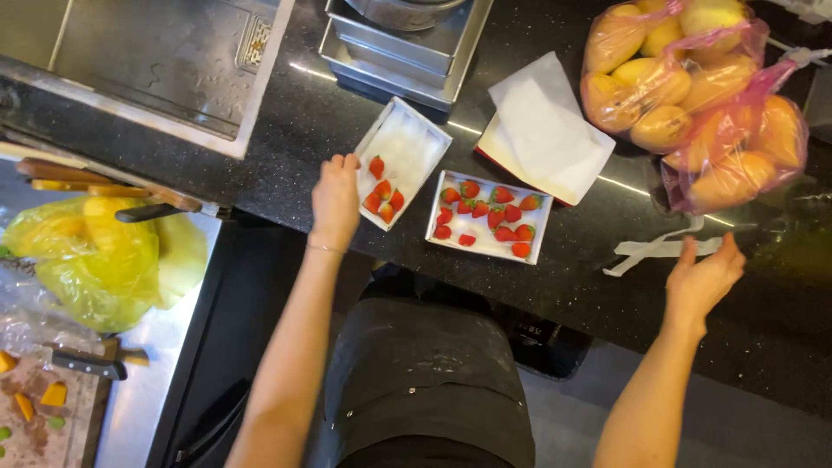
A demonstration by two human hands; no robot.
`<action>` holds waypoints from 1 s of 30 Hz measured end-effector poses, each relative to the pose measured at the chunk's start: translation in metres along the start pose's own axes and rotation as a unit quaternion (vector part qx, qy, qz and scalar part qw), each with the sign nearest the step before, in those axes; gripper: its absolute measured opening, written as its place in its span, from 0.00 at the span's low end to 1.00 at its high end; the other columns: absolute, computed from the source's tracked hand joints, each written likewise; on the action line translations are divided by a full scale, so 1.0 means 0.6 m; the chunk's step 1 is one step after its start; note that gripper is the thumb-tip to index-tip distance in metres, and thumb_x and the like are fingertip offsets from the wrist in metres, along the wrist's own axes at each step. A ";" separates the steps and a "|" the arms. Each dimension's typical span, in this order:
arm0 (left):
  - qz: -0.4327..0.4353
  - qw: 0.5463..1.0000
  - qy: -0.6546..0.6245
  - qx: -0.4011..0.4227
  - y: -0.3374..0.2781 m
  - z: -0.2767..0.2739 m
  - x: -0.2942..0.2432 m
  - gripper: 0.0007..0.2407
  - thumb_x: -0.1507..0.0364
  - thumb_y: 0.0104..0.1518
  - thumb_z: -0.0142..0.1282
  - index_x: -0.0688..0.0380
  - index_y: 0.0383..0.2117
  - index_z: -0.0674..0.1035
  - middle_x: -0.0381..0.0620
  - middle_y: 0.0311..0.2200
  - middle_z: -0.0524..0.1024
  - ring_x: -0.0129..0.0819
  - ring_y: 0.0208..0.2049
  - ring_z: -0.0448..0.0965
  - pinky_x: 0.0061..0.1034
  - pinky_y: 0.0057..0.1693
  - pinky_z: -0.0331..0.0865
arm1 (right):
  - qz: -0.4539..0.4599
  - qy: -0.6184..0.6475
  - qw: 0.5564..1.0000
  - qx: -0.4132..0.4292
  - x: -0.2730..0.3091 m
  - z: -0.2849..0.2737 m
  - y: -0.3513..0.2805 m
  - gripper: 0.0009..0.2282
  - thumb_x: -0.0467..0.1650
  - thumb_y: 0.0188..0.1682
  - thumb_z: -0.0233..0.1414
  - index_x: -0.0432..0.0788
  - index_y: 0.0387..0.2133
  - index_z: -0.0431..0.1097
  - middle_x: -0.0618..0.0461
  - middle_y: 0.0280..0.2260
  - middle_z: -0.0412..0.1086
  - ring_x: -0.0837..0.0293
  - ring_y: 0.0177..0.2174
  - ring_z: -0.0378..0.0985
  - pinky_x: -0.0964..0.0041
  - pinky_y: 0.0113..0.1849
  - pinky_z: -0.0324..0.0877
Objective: The person washes their hands at the sink, then transfers strawberries one at a time from a plastic punnet into a white paper box, folds the box closed, and wipes it with a tissue. They then unpack gold 'Happy Birthday' cake toppers from a cardboard shipping box, unwrapping each topper from its plastic sleeve and setting them on the counter.
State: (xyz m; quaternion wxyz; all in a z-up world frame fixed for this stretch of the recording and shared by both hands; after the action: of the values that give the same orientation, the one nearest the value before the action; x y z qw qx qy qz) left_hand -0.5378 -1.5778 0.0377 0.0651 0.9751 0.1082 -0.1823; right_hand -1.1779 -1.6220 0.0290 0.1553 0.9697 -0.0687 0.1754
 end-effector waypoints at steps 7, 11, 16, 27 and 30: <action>0.249 0.939 0.223 0.083 0.015 0.043 0.020 0.05 0.73 0.51 0.61 0.51 0.33 0.81 0.43 0.40 0.73 0.40 0.45 0.71 0.32 0.46 0.68 | 0.070 0.223 0.933 0.274 0.611 0.118 -0.074 0.11 0.28 0.47 0.51 0.42 0.41 0.78 0.44 0.32 0.77 0.49 0.27 0.78 0.56 0.31 0.73; 0.267 0.925 0.249 0.103 0.020 0.030 0.009 0.11 0.66 0.46 0.66 0.54 0.32 0.81 0.45 0.41 0.72 0.39 0.46 0.70 0.31 0.46 0.66 | -0.218 0.182 0.937 0.205 0.790 0.283 -0.141 0.13 0.33 0.47 0.61 0.39 0.42 0.77 0.44 0.39 0.72 0.45 0.43 0.72 0.52 0.44 0.68; 0.317 0.914 0.229 0.108 0.025 0.013 0.015 0.19 0.62 0.42 0.68 0.53 0.38 0.78 0.44 0.40 0.73 0.38 0.44 0.71 0.30 0.45 0.66 | -0.223 0.097 0.943 0.227 0.833 0.313 -0.151 0.13 0.31 0.40 0.64 0.37 0.36 0.75 0.44 0.37 0.70 0.45 0.41 0.71 0.51 0.43 0.66; 0.261 0.922 -0.113 0.263 0.031 -0.049 0.032 0.13 0.73 0.46 0.68 0.55 0.36 0.75 0.44 0.36 0.74 0.43 0.43 0.74 0.33 0.52 0.70 | 0.038 0.180 0.970 0.161 0.517 0.115 -0.179 0.16 0.26 0.48 0.61 0.38 0.48 0.68 0.44 0.42 0.67 0.50 0.43 0.71 0.56 0.48 0.70; 0.229 0.927 -0.149 0.257 0.032 -0.056 0.035 0.15 0.75 0.48 0.65 0.57 0.41 0.75 0.46 0.38 0.74 0.42 0.45 0.75 0.32 0.52 0.70 | -0.107 0.078 0.979 0.153 0.545 0.103 -0.187 0.15 0.25 0.44 0.62 0.37 0.45 0.72 0.44 0.42 0.67 0.43 0.45 0.68 0.52 0.47 0.67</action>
State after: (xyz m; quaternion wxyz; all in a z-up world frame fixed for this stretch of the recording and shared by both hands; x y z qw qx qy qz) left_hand -0.5025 -1.5868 0.0627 -0.1322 0.9182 -0.1798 -0.3274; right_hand -0.8334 -1.5624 0.0609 0.0279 0.9672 0.0751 0.2410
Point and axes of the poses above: each hand's wrist, its own y-axis towards the middle knuckle, its own z-axis out of the palm, x = y × z, the point moved 8 cm from there along y, towards the middle knuckle
